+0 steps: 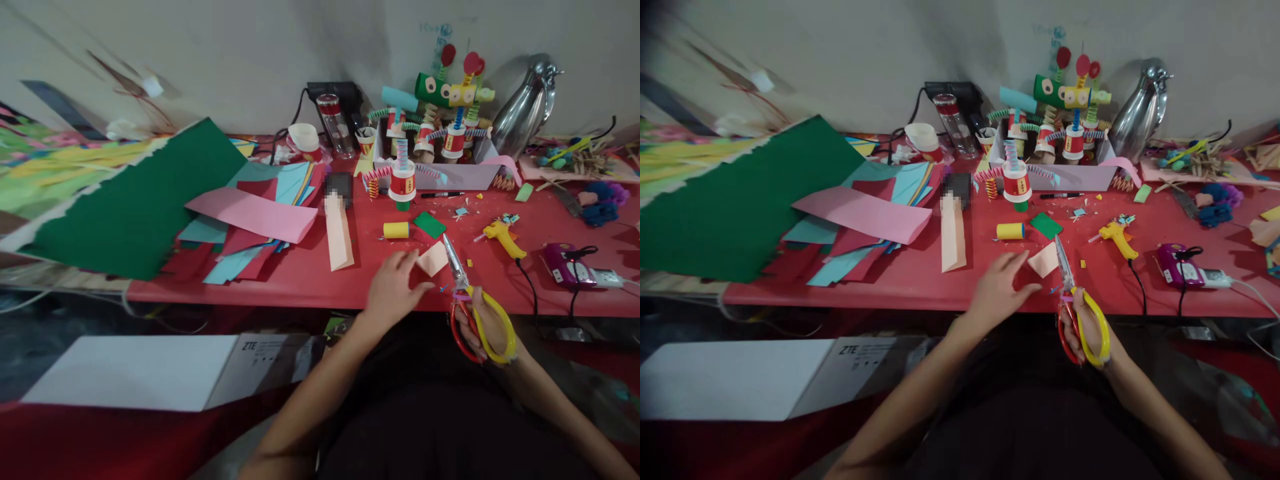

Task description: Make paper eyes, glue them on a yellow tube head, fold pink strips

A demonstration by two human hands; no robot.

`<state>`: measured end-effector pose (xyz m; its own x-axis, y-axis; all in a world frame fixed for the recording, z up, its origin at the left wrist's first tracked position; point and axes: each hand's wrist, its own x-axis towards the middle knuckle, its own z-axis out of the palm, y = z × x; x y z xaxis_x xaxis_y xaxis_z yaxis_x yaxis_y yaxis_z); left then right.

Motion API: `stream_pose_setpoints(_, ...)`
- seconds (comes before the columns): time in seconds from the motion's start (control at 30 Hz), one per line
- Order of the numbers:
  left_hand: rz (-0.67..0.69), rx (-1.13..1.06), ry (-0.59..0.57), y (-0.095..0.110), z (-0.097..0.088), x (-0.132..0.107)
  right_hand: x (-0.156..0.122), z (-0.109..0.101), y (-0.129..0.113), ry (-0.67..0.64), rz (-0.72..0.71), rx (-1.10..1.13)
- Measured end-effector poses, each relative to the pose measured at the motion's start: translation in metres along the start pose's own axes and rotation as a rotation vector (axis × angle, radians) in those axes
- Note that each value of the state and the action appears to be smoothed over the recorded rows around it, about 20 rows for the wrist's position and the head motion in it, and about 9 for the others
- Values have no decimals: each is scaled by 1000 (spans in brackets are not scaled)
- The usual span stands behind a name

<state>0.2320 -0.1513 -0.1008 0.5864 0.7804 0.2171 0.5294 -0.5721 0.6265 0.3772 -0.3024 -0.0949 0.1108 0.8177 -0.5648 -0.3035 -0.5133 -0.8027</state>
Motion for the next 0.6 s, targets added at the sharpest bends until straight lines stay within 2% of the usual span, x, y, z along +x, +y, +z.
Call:
stream_pose_setpoints(0.07,-40,38,-57,18,25,7,-1,1,0,2,15,2)
stream_pose_setpoints(0.17,-100,151,-122,32,39,21,-2,1,0,15,25,4)
stream_pose_setpoints(0.27,-103,231,-192,38,36,30,-4,-4,2,25,1,21)
stream_pose_setpoints(0.37,-119,261,-252,44,32,34,-7,-15,6,15,-94,68)
stream_pose_setpoints(0.47,-160,245,-294,50,28,39,-11,-27,8,-15,-224,97)
stream_pose_setpoints(0.6,-213,188,-425,51,25,49,-13,-39,4,-6,-312,88)
